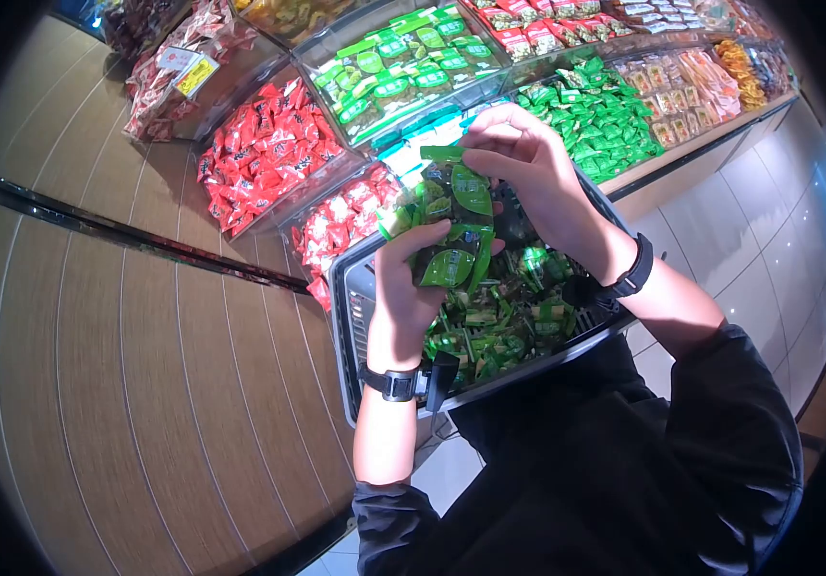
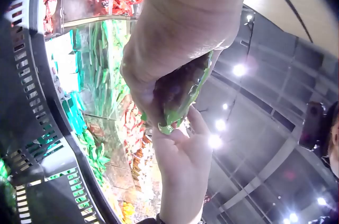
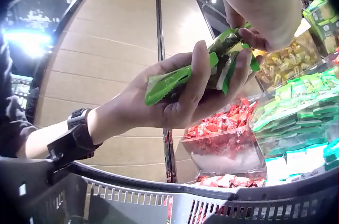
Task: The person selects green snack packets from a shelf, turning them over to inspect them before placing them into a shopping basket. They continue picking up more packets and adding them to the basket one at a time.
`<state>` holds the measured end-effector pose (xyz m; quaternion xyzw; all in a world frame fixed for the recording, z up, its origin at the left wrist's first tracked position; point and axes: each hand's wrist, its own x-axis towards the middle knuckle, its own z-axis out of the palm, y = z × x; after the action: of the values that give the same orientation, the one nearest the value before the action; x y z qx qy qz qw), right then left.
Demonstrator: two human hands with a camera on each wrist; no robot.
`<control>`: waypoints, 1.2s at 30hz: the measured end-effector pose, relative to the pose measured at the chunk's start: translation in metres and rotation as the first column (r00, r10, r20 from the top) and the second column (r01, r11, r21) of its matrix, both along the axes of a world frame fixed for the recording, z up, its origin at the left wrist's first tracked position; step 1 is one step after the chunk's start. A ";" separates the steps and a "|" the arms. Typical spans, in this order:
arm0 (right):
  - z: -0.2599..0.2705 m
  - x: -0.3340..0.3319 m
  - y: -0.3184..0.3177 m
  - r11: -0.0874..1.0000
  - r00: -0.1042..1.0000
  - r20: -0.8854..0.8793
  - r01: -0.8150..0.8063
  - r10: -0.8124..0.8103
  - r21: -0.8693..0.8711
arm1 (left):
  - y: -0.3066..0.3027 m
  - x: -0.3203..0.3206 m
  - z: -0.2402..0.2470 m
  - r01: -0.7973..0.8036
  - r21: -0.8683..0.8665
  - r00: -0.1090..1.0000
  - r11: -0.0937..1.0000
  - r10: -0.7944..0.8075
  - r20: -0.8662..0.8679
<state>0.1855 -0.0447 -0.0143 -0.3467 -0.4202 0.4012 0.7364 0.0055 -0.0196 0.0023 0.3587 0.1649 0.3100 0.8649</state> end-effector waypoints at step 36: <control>0.037 -0.009 0.294 0.843 0.016 0.861 0.216 -0.508 0.494 | 0.020 -0.012 -0.023 -0.097 -0.152 0.984 0.984 0.118 0.131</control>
<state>0.1768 0.2488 0.0222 -0.5314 -0.7321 -0.1804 0.3861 -0.0068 0.0007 -0.0206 0.2627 0.1454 0.3678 0.8801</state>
